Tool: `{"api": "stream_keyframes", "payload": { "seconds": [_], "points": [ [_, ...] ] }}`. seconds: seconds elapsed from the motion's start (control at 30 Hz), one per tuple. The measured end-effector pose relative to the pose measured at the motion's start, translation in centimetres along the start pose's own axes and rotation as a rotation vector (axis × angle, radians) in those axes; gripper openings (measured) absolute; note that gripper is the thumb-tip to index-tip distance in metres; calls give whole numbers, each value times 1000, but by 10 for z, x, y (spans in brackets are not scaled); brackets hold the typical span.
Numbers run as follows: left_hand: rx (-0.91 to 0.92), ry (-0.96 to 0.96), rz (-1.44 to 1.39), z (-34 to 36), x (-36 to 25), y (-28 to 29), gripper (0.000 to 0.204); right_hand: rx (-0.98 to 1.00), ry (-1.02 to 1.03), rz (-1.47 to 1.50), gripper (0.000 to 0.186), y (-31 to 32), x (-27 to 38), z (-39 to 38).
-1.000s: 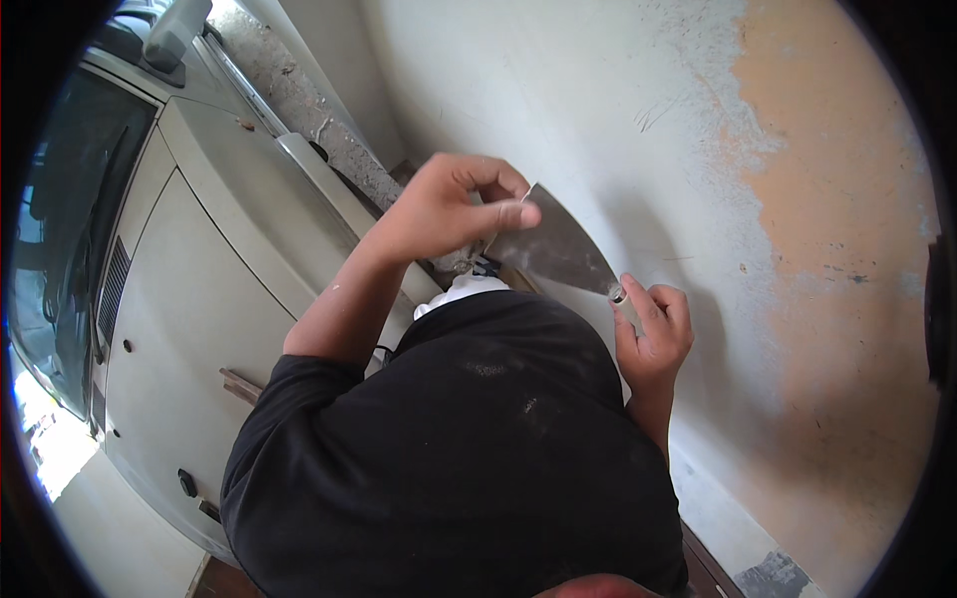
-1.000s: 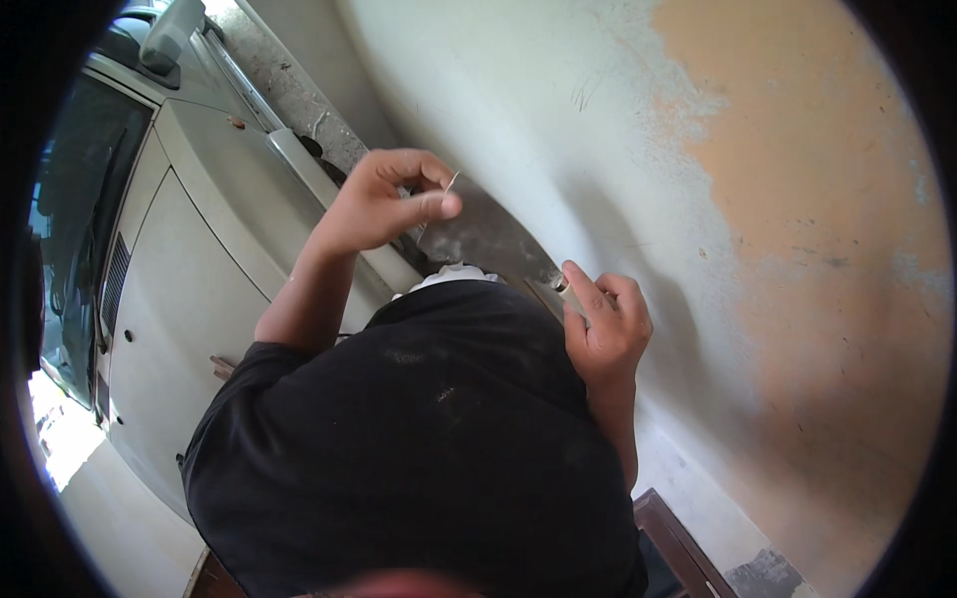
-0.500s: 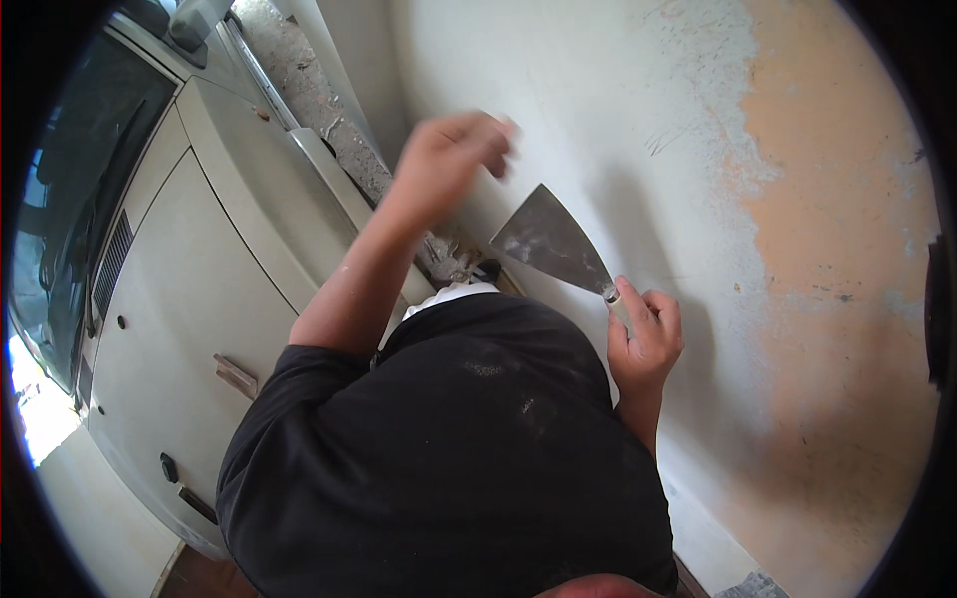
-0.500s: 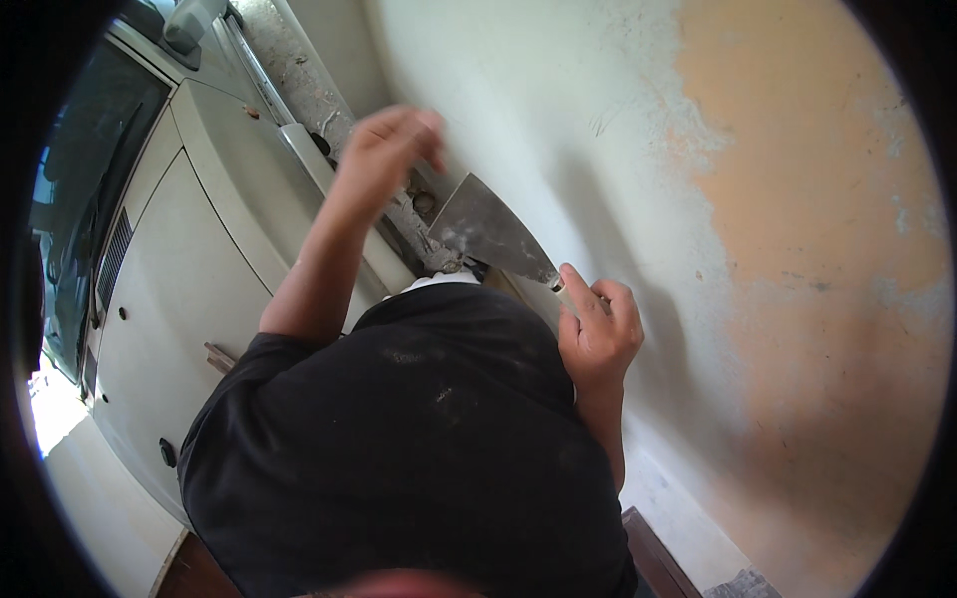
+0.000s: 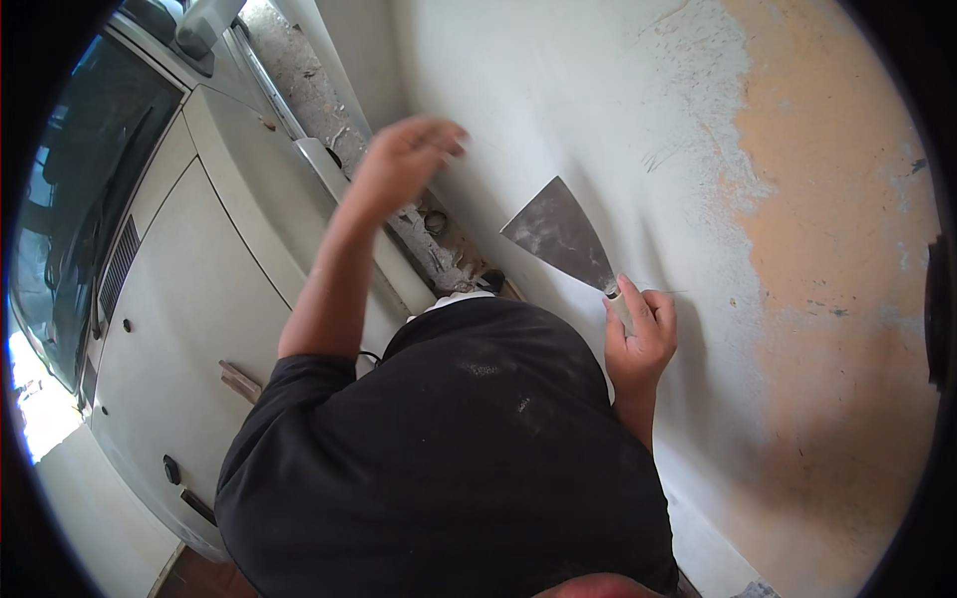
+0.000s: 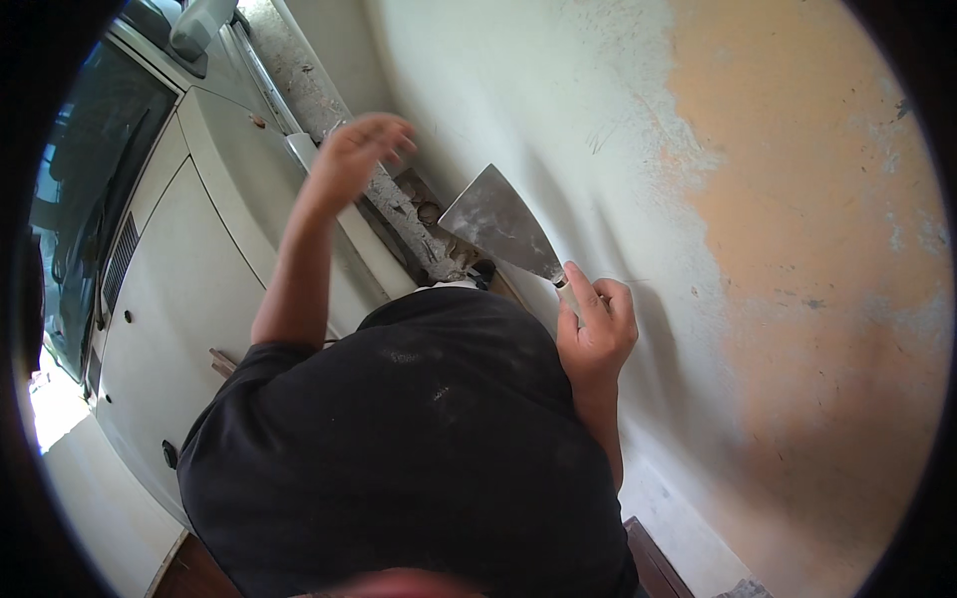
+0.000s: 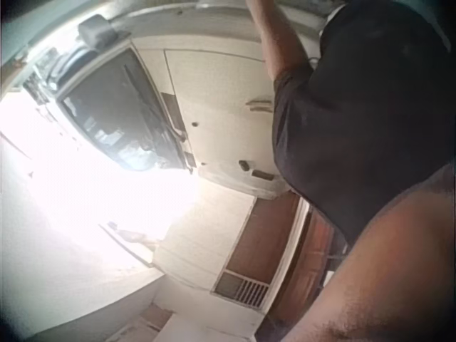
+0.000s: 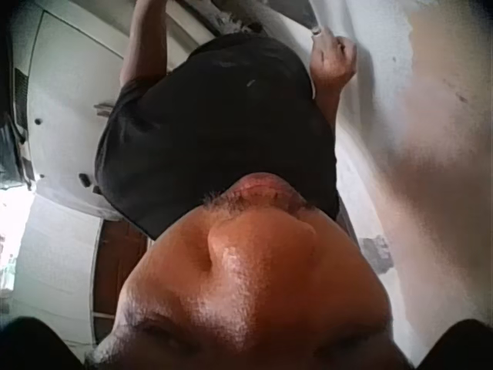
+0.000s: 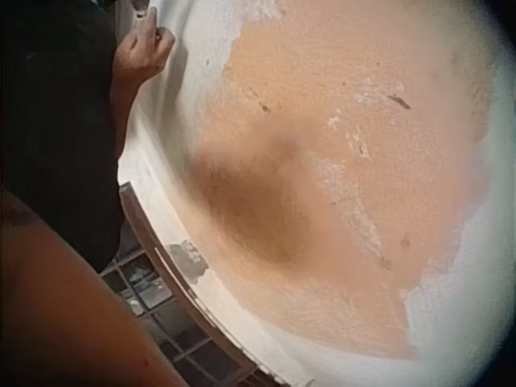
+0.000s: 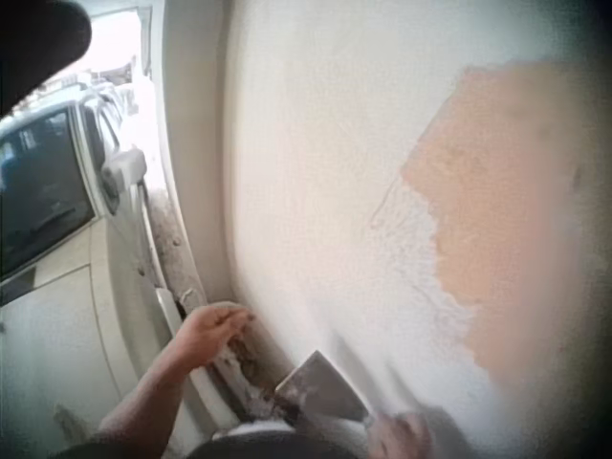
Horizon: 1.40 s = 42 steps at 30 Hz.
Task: The person scrapes old paint or plaster off an interior wall using a metal putty knife.
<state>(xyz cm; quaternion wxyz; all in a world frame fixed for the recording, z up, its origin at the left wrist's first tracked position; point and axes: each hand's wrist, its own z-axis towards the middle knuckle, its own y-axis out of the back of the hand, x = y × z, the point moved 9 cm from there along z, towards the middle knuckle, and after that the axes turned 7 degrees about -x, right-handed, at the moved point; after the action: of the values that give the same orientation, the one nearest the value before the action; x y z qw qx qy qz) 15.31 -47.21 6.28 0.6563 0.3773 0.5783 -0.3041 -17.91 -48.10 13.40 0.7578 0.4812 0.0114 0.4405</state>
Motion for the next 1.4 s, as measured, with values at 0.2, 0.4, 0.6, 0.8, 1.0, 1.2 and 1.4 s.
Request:
{"api": "stream_keyframes", "payload": {
  "seconds": [0.2,0.4,0.6,0.8,1.0,1.2,1.4],
  "points": [
    [420,-121,-32,-22,-27,-30,35,-69,27,-6,50,2,1,7],
    [177,-122,117,-9,-22,-21,29,-103,33,-36,46,6,3,4],
    [-23,-164,-90,-6,-44,46,63,-196,-1,58,43,27,-8,-5],
    [763,-219,-1155,-66,-107,-66,110,-163,-74,91,38,46,-25,-30],
    [340,-503,875,-50,-66,-118,69,-103,-14,148,32,57,-34,-48],
    [-278,-821,423,-43,-133,-89,72,-174,-142,123,32,85,-65,-94],
    [-531,-1573,484,-79,-270,-123,109,-208,-208,134,33,117,-100,-127]
  ]
}}
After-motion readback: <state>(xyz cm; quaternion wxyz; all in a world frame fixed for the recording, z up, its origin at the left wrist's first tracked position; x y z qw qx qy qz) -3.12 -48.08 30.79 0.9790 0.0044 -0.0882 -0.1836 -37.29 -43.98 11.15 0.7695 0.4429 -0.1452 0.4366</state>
